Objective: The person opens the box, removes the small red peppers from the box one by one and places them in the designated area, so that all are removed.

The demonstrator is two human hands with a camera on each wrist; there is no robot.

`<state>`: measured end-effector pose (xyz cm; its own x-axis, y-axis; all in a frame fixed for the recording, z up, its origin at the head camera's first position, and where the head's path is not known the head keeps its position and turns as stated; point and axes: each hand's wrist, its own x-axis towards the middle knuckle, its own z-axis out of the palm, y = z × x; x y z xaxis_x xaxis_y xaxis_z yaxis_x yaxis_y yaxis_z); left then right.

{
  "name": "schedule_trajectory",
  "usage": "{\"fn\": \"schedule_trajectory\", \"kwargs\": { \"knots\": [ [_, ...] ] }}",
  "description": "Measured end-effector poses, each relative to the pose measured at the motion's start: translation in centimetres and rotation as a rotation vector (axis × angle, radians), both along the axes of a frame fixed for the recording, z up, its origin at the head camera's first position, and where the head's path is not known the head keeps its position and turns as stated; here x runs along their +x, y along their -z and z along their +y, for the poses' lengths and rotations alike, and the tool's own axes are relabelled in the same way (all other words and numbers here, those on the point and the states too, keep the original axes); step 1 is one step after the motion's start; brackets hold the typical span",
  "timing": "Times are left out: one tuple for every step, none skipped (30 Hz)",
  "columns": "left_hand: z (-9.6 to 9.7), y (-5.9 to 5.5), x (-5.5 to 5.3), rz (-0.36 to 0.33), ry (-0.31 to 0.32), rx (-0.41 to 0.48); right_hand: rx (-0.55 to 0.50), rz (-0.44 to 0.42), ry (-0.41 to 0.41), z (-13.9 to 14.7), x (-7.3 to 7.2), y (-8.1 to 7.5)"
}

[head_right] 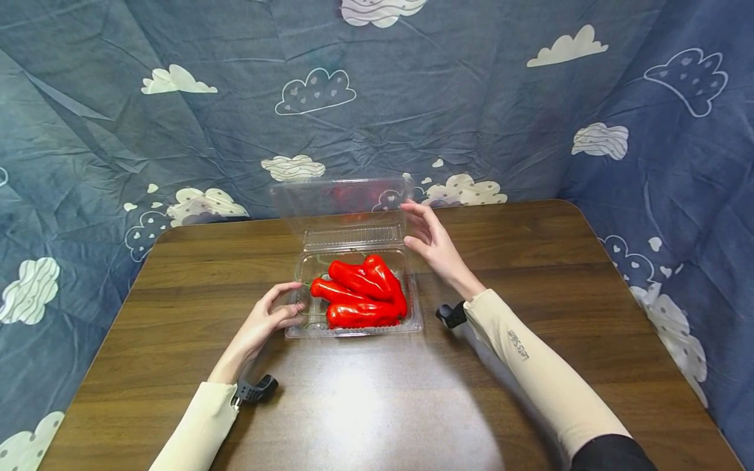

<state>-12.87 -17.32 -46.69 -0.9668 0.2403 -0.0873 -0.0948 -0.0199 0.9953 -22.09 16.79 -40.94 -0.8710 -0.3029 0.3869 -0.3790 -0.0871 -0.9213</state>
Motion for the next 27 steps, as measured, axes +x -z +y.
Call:
{"fn": "schedule_trajectory", "kwargs": {
  "knots": [
    [0.0,0.0,0.0,-0.004,-0.001,0.000,0.007,-0.002,-0.001,0.0,-0.1,0.0],
    [-0.1,-0.1,0.0,-0.004,-0.001,-0.002,0.014,-0.004,-0.002,0.0,-0.1,0.0],
    [-0.1,-0.1,0.0,-0.004,-0.001,-0.004,0.019,-0.006,-0.001,-0.1,-0.2,0.0],
    [-0.1,-0.1,0.0,0.000,0.001,-0.010,0.026,-0.007,0.001,-0.1,-0.2,0.0],
    [-0.2,-0.2,0.0,0.003,0.004,-0.017,0.030,-0.008,0.001,-0.1,-0.3,0.0],
    [-0.2,-0.2,0.0,0.010,0.005,-0.026,0.036,-0.007,0.003,-0.1,-0.4,0.0],
    [-0.2,-0.2,0.0,0.016,0.008,-0.034,0.039,-0.008,0.003,-0.1,-0.4,0.0],
    [-0.2,-0.3,0.0,0.020,0.012,-0.040,0.041,-0.007,0.004,-0.1,-0.5,0.0],
    [-0.2,-0.3,0.0,0.023,0.014,-0.046,0.042,-0.006,0.004,-0.1,-0.6,0.0],
    [-0.2,-0.3,0.0,0.026,0.015,-0.048,0.043,-0.005,0.003,-0.1,-0.7,0.1],
    [-0.2,-0.3,0.0,0.026,0.015,-0.048,0.044,-0.004,0.003,-0.2,-0.8,0.1],
    [-0.3,-0.4,0.0,0.027,0.014,-0.047,0.046,-0.004,0.004,-0.2,-0.9,0.1],
    [-0.3,-0.4,0.1,0.026,0.013,-0.043,0.047,-0.003,0.005,-0.2,-0.9,0.1],
    [-0.3,-0.4,0.1,0.025,0.012,-0.039,0.049,-0.001,0.005,-0.2,-1.0,0.2],
    [-0.4,-0.4,0.1,0.026,0.012,-0.037,0.052,-0.001,0.004,-0.3,-1.1,0.2],
    [-0.4,-0.4,0.2,0.025,0.012,-0.031,0.054,-0.001,0.004,-0.3,-1.1,0.2],
    [-0.5,-0.3,0.2,0.026,0.012,-0.028,0.054,-0.001,0.002,-0.3,-1.2,0.2],
    [-0.5,-0.3,0.2,0.026,0.014,-0.021,0.054,-0.001,0.000,-0.4,-1.3,0.2],
    [-0.6,-0.3,0.2,0.027,0.017,-0.017,0.054,-0.001,-0.002,-0.4,-1.3,0.2],
    [-0.6,-0.3,0.3,0.028,0.020,-0.012,0.052,-0.005,-0.007,-0.5,-1.4,0.2],
    [-0.7,-0.2,0.3,0.030,0.021,-0.009,0.052,-0.008,-0.009,-0.5,-1.4,0.3],
    [-0.7,-0.2,0.3,0.031,0.023,-0.005,0.047,-0.015,-0.014,-0.6,-1.5,0.3],
    [-0.8,-0.2,0.3,0.031,0.024,-0.003,0.045,-0.023,-0.017,-0.6,-1.5,0.3],
    [-0.8,-0.2,0.4,0.030,0.025,-0.001,0.040,-0.032,-0.022,-0.7,-1.6,0.3],
    [-0.8,-0.2,0.4,0.030,0.025,-0.003,0.037,-0.043,-0.027,-0.8,-1.6,0.3],
    [-0.9,-0.2,0.4,0.028,0.025,-0.003,0.034,-0.055,-0.030,-0.9,-1.7,0.3],
    [-0.9,-0.2,0.4,0.026,0.025,-0.003,0.032,-0.064,-0.033,-1.0,-1.7,0.4]
  ]
}}
